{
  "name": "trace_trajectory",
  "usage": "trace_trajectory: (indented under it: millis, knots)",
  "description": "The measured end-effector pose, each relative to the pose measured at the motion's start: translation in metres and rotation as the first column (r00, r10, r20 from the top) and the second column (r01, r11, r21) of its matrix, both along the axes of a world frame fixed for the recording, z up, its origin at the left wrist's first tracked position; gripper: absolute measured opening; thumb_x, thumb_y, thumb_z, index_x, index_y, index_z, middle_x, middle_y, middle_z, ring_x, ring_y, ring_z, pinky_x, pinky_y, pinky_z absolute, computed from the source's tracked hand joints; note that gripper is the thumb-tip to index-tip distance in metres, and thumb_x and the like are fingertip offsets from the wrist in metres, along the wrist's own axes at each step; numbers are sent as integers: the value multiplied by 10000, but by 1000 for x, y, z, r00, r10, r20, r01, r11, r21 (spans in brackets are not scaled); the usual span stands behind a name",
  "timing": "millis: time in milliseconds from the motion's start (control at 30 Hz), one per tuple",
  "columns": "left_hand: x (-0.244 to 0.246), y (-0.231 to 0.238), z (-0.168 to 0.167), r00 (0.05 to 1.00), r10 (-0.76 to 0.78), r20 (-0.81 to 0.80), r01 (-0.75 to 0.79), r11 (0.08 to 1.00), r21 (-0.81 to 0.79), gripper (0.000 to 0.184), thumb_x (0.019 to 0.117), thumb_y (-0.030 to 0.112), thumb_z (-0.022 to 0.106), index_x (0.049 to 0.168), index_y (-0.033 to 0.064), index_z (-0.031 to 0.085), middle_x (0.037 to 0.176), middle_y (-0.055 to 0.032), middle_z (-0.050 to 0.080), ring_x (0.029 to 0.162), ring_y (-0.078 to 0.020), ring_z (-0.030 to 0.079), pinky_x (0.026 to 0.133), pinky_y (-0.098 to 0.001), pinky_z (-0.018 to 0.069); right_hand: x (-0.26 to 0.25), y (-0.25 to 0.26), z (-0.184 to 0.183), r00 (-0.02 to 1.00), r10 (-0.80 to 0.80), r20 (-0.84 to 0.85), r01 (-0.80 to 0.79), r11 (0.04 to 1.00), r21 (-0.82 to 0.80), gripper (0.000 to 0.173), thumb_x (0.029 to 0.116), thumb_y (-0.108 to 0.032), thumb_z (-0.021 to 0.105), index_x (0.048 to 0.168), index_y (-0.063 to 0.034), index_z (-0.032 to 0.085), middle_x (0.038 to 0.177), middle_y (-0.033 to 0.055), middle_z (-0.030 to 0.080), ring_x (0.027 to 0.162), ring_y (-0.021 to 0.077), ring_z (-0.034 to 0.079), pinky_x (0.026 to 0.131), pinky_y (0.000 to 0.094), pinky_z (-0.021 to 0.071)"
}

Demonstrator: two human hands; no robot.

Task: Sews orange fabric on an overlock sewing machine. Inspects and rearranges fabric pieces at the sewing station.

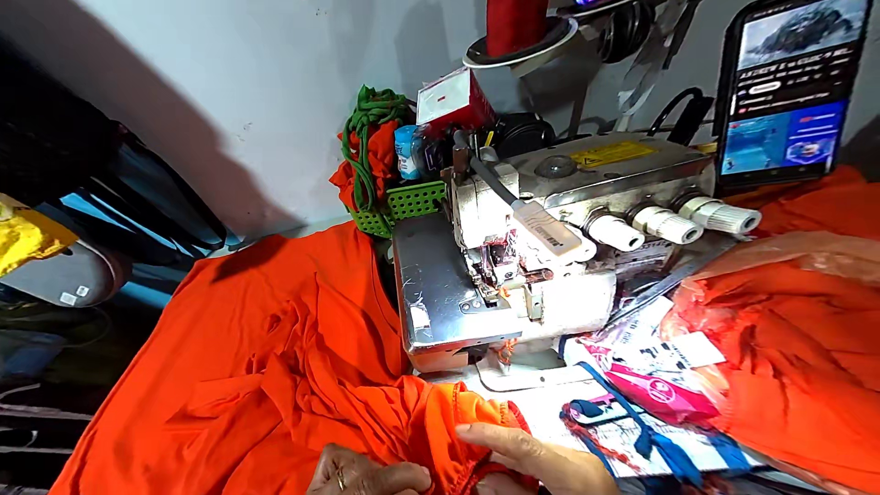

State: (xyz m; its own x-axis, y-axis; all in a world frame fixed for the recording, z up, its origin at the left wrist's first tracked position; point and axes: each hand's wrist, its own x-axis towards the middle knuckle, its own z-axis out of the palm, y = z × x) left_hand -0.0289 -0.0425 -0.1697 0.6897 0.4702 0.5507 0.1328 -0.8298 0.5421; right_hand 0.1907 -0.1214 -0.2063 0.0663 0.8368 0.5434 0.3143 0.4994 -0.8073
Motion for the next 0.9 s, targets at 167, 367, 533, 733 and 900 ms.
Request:
trace_trajectory:
  millis: [167, 367, 533, 733, 900]
  knots:
    - [-4, 9, 1, 1000, -7, 19, 10, 988, -152, 94, 984, 22, 572, 944, 35, 656, 1047, -77, 754, 1023, -77, 663, 946, -261, 441, 0, 8, -13, 1000, -27, 9, 26, 995, 99, 170, 995, -135, 638, 1046, 14, 701, 940, 97, 749, 897, 22, 691, 854, 116, 515]
    - [-5, 13, 6, 996, 77, -42, -82, 988, -129, 84, 1004, 59, 594, 1014, 76, 676, 1207, -67, 682, 1159, -53, 615, 998, -198, 493, 5, 5, -4, 999, -36, 31, 33, 995, 91, 184, 972, -157, 668, 978, 24, 698, 886, 110, 737, 860, 31, 682, 822, 109, 507]
    - [-16, 9, 22, 988, 43, -150, -38, 999, 32, 270, 1051, 354, 543, 1092, 148, 712, 1292, -74, 621, 1259, -116, 508, 1073, -250, 372, 15, 5, -3, 999, -32, 21, 30, 992, 121, 201, 997, -187, 651, 984, 10, 693, 885, 96, 727, 870, 27, 678, 821, 114, 515]
    - [-35, 27, 50, 903, -2, -429, 1, 1000, -3, 315, 1022, 404, 592, 974, 125, 731, 1256, -130, 677, 1366, -305, 474, 1132, -479, 344, 32, -1, -8, 996, -42, -78, 49, 995, 89, 191, 1050, -214, 581, 1049, -43, 667, 946, 21, 699, 911, -42, 638, 817, 104, 514]
    - [-8, 35, 71, 971, 101, -214, -105, 994, -8, 256, 966, 224, 697, 824, 42, 588, 1010, -122, 680, 999, -50, 627, 823, -165, 504, 25, -4, -2, 985, -45, -168, 52, 998, 40, 166, 1038, -181, 595, 1052, -32, 667, 975, -1, 714, 931, -68, 630, 835, 105, 513]
